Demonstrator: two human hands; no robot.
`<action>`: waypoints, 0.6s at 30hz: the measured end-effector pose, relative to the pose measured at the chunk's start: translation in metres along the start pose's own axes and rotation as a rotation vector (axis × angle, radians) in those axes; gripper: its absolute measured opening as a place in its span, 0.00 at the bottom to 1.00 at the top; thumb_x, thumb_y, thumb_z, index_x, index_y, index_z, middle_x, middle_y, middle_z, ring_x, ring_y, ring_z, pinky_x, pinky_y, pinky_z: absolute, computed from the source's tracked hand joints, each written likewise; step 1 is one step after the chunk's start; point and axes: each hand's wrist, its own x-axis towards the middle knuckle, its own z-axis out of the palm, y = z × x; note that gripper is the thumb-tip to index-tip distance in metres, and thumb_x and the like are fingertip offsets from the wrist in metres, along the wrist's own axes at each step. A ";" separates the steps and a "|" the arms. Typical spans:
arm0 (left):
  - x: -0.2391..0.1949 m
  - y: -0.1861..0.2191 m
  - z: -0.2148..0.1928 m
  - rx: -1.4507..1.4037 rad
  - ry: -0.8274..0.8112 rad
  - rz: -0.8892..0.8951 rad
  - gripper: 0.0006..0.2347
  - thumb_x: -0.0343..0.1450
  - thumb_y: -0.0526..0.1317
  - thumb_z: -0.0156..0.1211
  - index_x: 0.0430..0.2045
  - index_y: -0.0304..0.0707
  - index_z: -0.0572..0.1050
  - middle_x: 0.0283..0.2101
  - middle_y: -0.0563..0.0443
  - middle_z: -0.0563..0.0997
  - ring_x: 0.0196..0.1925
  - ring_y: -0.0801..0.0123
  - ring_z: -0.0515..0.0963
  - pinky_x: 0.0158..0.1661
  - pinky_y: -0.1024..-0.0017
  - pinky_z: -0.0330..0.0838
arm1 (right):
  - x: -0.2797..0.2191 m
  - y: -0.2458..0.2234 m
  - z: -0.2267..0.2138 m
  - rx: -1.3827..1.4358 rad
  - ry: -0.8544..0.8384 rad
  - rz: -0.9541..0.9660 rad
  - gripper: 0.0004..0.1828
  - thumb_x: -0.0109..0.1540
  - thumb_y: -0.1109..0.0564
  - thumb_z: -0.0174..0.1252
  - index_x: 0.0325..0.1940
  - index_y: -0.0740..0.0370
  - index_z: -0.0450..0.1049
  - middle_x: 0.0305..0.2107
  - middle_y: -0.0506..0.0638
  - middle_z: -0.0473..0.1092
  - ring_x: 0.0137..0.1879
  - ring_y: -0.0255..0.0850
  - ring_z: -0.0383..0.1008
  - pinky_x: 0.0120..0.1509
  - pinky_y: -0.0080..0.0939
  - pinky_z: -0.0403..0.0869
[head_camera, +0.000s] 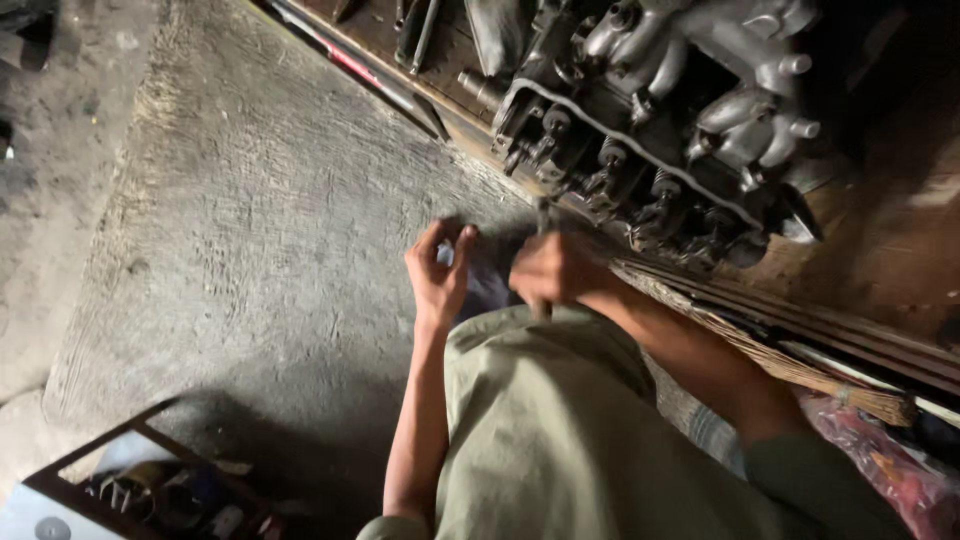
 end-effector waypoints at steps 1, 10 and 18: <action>-0.002 0.000 -0.002 -0.012 0.011 0.013 0.05 0.73 0.34 0.63 0.31 0.30 0.77 0.28 0.49 0.79 0.31 0.74 0.73 0.35 0.73 0.69 | 0.001 0.005 0.002 0.021 0.051 0.049 0.07 0.48 0.63 0.62 0.23 0.61 0.69 0.18 0.48 0.64 0.24 0.41 0.68 0.27 0.43 0.69; -0.002 0.006 -0.007 0.046 -0.021 -0.073 0.06 0.73 0.36 0.63 0.30 0.30 0.80 0.28 0.49 0.82 0.28 0.72 0.75 0.32 0.73 0.69 | -0.029 0.021 0.026 0.030 0.090 0.073 0.06 0.49 0.69 0.59 0.21 0.61 0.71 0.15 0.46 0.66 0.20 0.39 0.68 0.24 0.42 0.70; 0.005 0.013 -0.030 0.070 -0.086 0.076 0.06 0.75 0.35 0.62 0.31 0.30 0.80 0.30 0.47 0.83 0.33 0.70 0.80 0.38 0.71 0.74 | 0.001 -0.003 -0.001 -0.016 0.242 0.002 0.04 0.50 0.68 0.58 0.23 0.64 0.71 0.19 0.51 0.68 0.25 0.43 0.72 0.29 0.43 0.72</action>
